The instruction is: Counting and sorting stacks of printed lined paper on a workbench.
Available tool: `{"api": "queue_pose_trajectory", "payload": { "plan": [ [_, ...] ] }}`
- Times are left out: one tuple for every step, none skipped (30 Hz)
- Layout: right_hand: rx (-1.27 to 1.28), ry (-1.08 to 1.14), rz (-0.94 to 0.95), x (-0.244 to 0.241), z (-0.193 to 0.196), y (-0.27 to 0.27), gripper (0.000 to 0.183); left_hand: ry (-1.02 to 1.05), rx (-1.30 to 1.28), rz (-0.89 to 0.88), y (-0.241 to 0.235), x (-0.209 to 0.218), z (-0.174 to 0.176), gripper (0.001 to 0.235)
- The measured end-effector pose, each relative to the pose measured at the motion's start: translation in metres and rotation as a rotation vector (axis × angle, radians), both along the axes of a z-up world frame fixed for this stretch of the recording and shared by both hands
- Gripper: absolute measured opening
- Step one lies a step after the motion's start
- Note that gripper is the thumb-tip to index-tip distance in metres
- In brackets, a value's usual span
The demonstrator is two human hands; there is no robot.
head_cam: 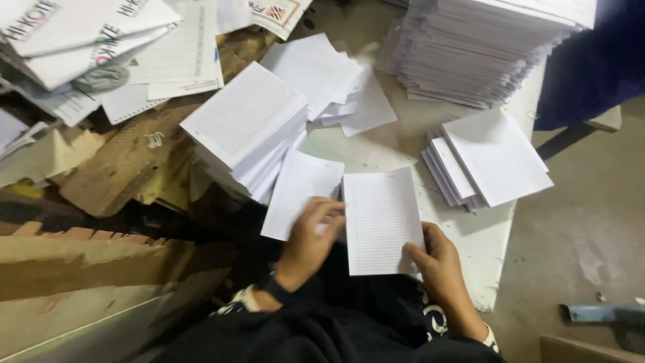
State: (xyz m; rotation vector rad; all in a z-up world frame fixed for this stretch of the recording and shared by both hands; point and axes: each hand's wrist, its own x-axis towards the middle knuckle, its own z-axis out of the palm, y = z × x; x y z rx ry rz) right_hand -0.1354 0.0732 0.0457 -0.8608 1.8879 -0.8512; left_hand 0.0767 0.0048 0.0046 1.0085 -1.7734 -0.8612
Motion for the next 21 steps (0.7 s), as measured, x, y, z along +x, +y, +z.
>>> {"api": "queue_pose_trajectory", "payload": {
  "plan": [
    [-0.01, -0.002, 0.002, 0.002, 0.004, 0.0, 0.044, -0.002, -0.01, 0.002, -0.001, 0.02, -0.001, 0.019],
    [-0.002, -0.056, -0.021, 0.004, 0.008, -0.001, 0.042, -0.148, -0.062, 0.191, -0.001, 0.039, -0.002, 0.017],
    [0.008, -0.111, -0.053, 0.006, 0.011, 0.001, 0.04, -0.293, -0.113, 0.372, -0.002, 0.059, -0.004, 0.015],
    [0.0, -0.114, -0.06, 0.004, 0.006, 0.002, 0.04, -0.294, -0.122, 0.366, -0.003, 0.071, -0.016, 0.015],
    [-0.024, -0.109, -0.053, 0.001, 0.001, 0.002, 0.038, -0.38, -0.014, 0.468, -0.003, 0.084, -0.029, 0.023],
    [-0.049, -0.103, -0.046, 0.0, -0.005, 0.002, 0.035, -0.464, 0.096, 0.569, -0.002, 0.097, -0.043, 0.034],
    [-0.053, -0.097, -0.033, -0.005, -0.017, 0.001, 0.035, -0.456, 0.096, 0.582, -0.004, 0.099, -0.049, 0.034],
    [-0.112, -0.149, -0.037, -0.009, -0.029, 0.0, 0.034, -0.25, 0.391, 0.525, -0.007, 0.1, -0.055, 0.036],
    [-0.17, -0.196, -0.047, -0.016, -0.041, 0.001, 0.033, -0.033, 0.677, 0.445, -0.01, 0.099, -0.062, 0.039],
    [-0.173, -0.185, -0.041, -0.018, -0.053, 0.0, 0.033, -0.02, 0.677, 0.446, -0.013, 0.101, -0.081, 0.039],
    [-0.242, -0.247, -0.039, -0.023, -0.064, 0.0, 0.033, 0.106, 0.679, 0.4, -0.019, 0.099, -0.099, 0.029],
    [-0.31, -0.31, -0.035, -0.029, -0.074, -0.001, 0.033, 0.231, 0.68, 0.352, -0.026, 0.096, -0.117, 0.019],
    [-0.323, -0.293, -0.046, -0.029, -0.076, -0.001, 0.033, 0.241, 0.673, 0.331, -0.021, 0.094, -0.099, 0.019],
    [-0.334, -0.296, -0.035, -0.03, -0.078, -0.001, 0.031, 0.074, 0.589, 0.352, -0.015, 0.092, -0.081, 0.016],
    [-0.341, -0.302, -0.027, -0.03, -0.081, 0.0, 0.03, -0.095, 0.502, 0.372, -0.008, 0.091, -0.064, 0.013],
    [-0.351, -0.289, -0.041, -0.028, -0.068, 0.0, 0.03, -0.087, 0.495, 0.353, -0.001, 0.089, -0.048, 0.013],
    [-0.299, -0.275, -0.039, -0.022, -0.057, 0.002, 0.029, -0.164, 0.443, 0.376, 0.007, 0.092, -0.032, 0.013],
    [-0.246, -0.263, -0.038, -0.016, -0.047, 0.004, 0.028, -0.239, 0.388, 0.398, 0.014, 0.095, -0.017, 0.014],
    [-0.249, -0.263, -0.056, -0.017, -0.048, 0.004, 0.028, -0.245, 0.386, 0.381, 0.018, 0.097, -0.008, 0.014],
    [-0.271, -0.261, -0.046, -0.017, -0.049, 0.004, 0.027, -0.226, 0.35, 0.412, 0.021, 0.101, 0.0, 0.012],
    [-0.288, -0.26, -0.021, -0.017, -0.05, 0.004, 0.026, -0.205, 0.321, 0.456, 0.029, 0.105, 0.008, 0.01]
  ]
}}
